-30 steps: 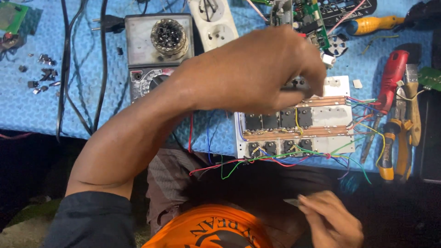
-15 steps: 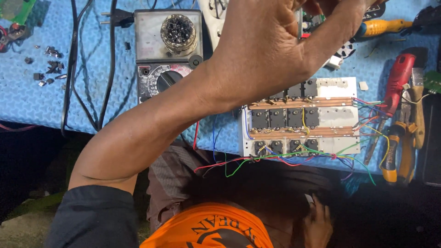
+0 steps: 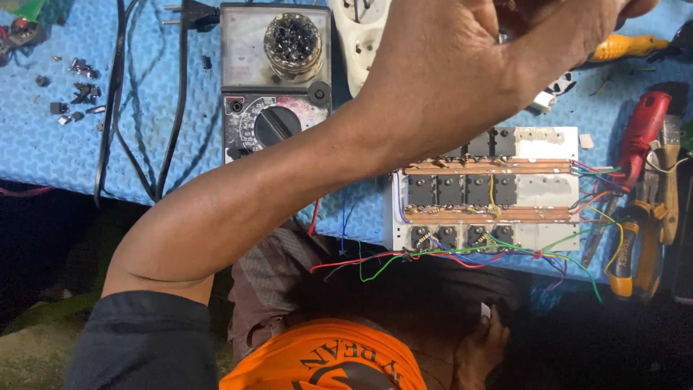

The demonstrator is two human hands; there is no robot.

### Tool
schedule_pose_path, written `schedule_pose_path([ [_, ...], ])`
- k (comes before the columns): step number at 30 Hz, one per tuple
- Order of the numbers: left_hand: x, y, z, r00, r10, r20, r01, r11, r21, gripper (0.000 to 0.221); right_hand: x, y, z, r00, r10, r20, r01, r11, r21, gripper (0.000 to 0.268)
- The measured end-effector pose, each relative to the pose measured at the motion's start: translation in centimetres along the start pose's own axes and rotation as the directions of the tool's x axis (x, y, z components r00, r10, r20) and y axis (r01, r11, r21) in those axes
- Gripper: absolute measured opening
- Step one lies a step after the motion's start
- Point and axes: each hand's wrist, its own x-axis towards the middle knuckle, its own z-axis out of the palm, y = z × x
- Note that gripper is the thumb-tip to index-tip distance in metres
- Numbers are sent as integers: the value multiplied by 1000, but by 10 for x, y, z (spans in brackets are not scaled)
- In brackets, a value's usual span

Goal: Soldering additional wires to a circuit board containing multiple power transistors on a heat sink.

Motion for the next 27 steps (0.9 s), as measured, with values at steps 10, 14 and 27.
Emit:
schedule_pose_path([
  [10,-4,-8,2,987,-155,-35,157,986,63,31,0,-6,-4,994,89,63,-88,996,-18,51],
  [14,-2,-1,0,997,-70,-18,69,995,-72,27,1,-11,-7,985,146,94,-144,989,-30,52],
  [27,-2,0,-2,996,-89,17,89,996,-16,23,1,-40,-20,973,203,107,-200,979,-30,53],
])
